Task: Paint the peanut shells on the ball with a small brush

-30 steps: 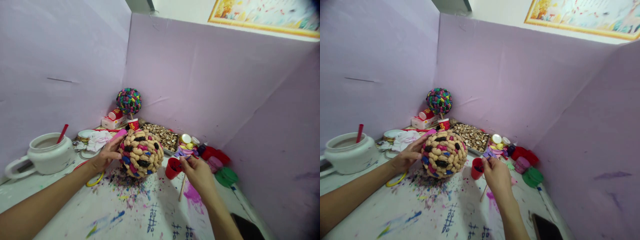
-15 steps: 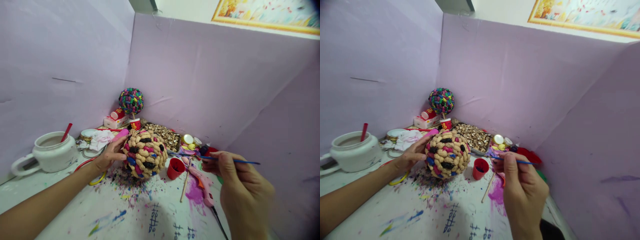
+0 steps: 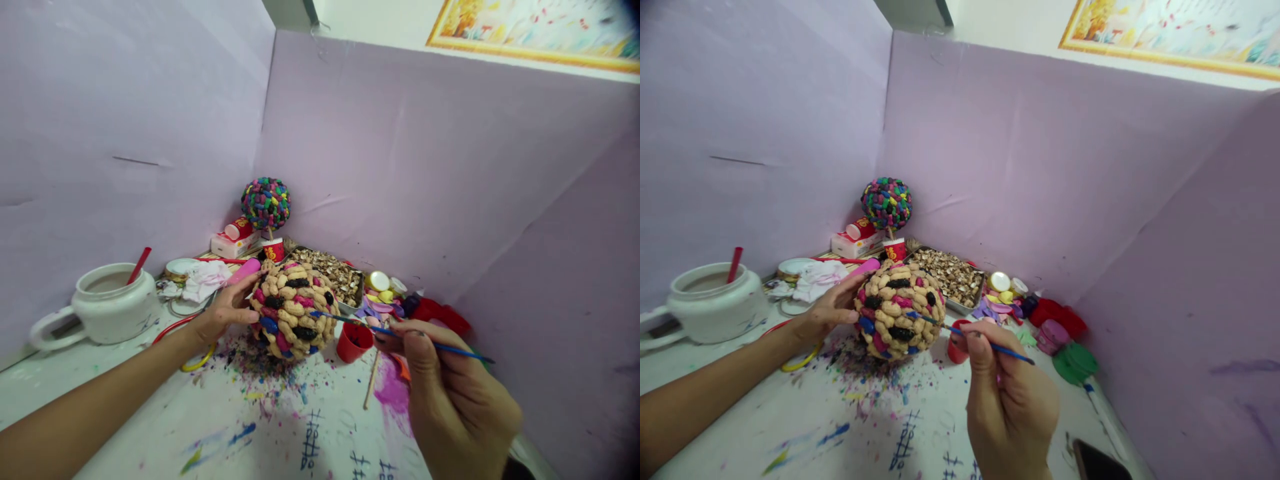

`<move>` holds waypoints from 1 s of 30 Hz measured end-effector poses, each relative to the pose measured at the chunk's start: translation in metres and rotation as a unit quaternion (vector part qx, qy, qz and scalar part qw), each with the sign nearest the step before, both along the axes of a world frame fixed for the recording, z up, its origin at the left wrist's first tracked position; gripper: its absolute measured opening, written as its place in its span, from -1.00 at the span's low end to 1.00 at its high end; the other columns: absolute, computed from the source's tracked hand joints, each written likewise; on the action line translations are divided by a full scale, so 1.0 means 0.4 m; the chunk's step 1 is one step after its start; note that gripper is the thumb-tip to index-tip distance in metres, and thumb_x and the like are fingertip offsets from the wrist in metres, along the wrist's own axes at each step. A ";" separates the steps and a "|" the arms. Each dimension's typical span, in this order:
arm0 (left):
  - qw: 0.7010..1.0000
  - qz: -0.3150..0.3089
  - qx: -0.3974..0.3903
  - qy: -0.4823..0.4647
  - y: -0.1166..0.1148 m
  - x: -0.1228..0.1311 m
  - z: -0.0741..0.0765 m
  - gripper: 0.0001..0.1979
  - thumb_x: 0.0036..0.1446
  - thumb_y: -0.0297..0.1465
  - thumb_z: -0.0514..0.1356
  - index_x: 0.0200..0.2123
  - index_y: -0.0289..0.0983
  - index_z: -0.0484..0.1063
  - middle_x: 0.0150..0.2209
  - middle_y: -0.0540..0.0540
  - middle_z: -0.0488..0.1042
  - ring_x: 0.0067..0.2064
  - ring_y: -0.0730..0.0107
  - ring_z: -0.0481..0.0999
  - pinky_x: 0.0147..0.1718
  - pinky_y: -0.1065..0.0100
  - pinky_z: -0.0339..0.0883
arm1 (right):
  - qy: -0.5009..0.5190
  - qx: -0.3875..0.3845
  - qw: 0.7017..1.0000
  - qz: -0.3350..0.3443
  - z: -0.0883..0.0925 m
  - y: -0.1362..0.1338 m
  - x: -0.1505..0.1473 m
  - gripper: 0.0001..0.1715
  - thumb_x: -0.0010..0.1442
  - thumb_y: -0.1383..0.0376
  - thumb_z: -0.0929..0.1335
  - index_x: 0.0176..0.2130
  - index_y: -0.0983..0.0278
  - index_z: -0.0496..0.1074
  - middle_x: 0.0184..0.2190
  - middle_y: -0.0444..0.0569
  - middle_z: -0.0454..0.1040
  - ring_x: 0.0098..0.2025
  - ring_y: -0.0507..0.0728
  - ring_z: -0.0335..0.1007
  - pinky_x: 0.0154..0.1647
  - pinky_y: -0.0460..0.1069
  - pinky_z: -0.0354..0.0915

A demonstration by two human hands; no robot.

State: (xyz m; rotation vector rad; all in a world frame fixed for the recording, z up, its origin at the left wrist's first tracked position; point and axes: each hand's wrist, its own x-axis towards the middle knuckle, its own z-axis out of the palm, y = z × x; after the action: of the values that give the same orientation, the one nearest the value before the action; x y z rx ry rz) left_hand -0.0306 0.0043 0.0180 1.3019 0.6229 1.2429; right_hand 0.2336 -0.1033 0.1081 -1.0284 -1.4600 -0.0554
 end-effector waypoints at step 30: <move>1.000 -0.008 -0.004 -0.003 0.003 -0.004 -0.005 -0.14 -0.23 -0.35 0.42 0.23 -0.13 0.29 0.26 -0.10 0.32 0.32 -0.17 0.11 0.17 0.11 0.22 | -0.088 0.023 0.996 -0.022 -0.007 0.018 0.002 -0.87 0.25 0.32 0.32 -0.29 0.22 0.48 -0.47 -0.17 0.58 -0.49 -0.02 0.53 -0.47 -0.19 0.41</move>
State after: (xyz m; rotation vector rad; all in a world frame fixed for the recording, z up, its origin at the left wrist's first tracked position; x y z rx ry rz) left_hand -0.0321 0.0057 0.0160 1.2945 0.6117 1.2303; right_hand 0.2346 -0.0963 0.1052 -1.0393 -1.5884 -0.2159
